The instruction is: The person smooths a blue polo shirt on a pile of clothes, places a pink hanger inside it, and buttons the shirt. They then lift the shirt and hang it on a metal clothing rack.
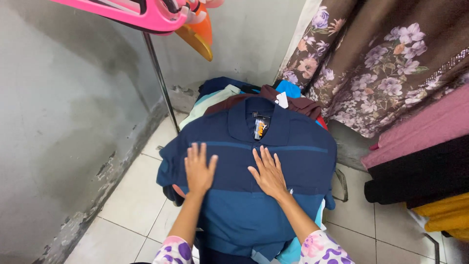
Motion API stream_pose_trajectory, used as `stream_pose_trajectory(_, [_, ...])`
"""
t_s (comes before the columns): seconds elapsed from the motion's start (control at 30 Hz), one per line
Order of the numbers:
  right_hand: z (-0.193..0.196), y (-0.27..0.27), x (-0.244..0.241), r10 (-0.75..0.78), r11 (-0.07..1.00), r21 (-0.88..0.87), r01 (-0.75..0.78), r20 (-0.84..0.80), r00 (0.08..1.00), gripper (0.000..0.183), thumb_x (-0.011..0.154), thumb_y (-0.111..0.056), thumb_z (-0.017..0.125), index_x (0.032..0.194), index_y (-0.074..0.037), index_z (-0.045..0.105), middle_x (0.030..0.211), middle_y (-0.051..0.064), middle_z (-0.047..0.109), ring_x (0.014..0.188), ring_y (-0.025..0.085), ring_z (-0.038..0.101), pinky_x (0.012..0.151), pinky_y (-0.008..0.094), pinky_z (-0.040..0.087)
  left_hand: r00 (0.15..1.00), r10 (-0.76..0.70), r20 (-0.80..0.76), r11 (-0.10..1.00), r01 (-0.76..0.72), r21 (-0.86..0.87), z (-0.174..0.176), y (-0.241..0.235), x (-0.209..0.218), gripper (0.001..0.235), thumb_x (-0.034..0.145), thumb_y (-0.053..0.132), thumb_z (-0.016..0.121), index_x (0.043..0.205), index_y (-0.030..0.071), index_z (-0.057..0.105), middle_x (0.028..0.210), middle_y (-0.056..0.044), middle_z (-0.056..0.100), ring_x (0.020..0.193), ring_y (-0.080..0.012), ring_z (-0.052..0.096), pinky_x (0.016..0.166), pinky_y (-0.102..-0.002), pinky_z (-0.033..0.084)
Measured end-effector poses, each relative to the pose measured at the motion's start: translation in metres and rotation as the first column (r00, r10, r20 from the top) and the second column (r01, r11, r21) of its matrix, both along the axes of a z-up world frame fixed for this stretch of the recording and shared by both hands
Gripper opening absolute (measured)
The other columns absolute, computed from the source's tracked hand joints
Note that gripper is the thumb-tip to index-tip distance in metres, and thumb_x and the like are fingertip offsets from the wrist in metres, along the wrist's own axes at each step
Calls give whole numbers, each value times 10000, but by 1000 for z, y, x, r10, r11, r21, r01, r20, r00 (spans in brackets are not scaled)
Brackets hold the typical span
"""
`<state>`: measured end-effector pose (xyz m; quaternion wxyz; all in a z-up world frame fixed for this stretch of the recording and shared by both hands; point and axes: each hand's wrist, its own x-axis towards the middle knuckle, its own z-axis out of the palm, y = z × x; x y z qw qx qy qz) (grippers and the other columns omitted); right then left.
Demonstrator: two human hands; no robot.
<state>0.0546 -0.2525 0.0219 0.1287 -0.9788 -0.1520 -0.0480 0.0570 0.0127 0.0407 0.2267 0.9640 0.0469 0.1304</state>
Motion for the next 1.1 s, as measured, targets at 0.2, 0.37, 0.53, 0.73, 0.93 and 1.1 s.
stream_pose_trajectory(0.2, [6, 3, -4, -2, 1000, 25, 2, -6, 1000, 669, 1076, -526, 387, 1642, -203, 233, 1668, 178, 239, 1544, 306, 213, 1243, 533, 71, 815, 227, -534, 936, -334, -113, -106, 73, 52, 896, 993, 858, 114, 1642, 257, 260, 1707, -154, 183, 1577, -341, 154, 1234, -597, 114])
stream_pose_trajectory(0.37, [3, 3, -4, -9, 998, 61, 6, 46, 999, 662, 1071, -519, 406, 1634, -200, 267, 1659, 180, 266, 1536, 309, 238, 1241, 527, 88, 953, 97, 286, 995, -99, -8, 6, -22, 17, 642, 994, 388, 637, 1543, 103, 467, 1616, -272, 346, 1489, -485, 300, 1125, -701, 265])
stream_pose_trajectory(0.53, [5, 6, -8, -60, 993, 110, 38, 202, 978, 655, 1041, -457, 510, 1623, -217, 328, 1665, 156, 275, 1517, 311, 269, 1231, 488, 179, 963, -233, 135, 969, 219, 114, -4, -89, 3, 677, 978, 585, 531, 1538, 210, 469, 1684, -148, 267, 1559, -362, 193, 1210, -655, 102])
stream_pose_trajectory(0.73, [-9, 16, 22, -143, 989, 66, 131, 248, 958, 667, 1053, -516, 461, 1609, -161, 356, 1670, 145, 281, 1542, 303, 241, 1254, 485, 122, 966, -83, 243, 980, 34, 197, -15, -97, 2, 614, 981, 524, 494, 1545, 282, 467, 1667, -99, 340, 1539, -333, 280, 1203, -614, 177])
stream_pose_trajectory(0.93, [-3, 31, 35, -117, 992, 73, 106, 171, 978, 724, 1061, -491, 442, 1643, -116, 232, 1677, 179, 239, 1547, 332, 216, 1252, 513, 134, 957, -75, 279, 979, 19, 202, -22, -94, 3, 571, 1006, 500, 419, 1547, 321, 455, 1666, -63, 352, 1541, -308, 282, 1217, -589, 161])
stream_pose_trajectory(1.1, [0, 29, -5, 75, 993, 88, -81, 73, 995, 671, 1040, -303, 487, 1628, -91, 245, 1669, 174, 248, 1531, 320, 242, 1233, 492, 191, 965, -93, 244, 985, 53, 165, -21, -90, 1, 553, 1002, 400, 419, 1550, 335, 447, 1680, -55, 321, 1530, -318, 298, 1210, -576, 195])
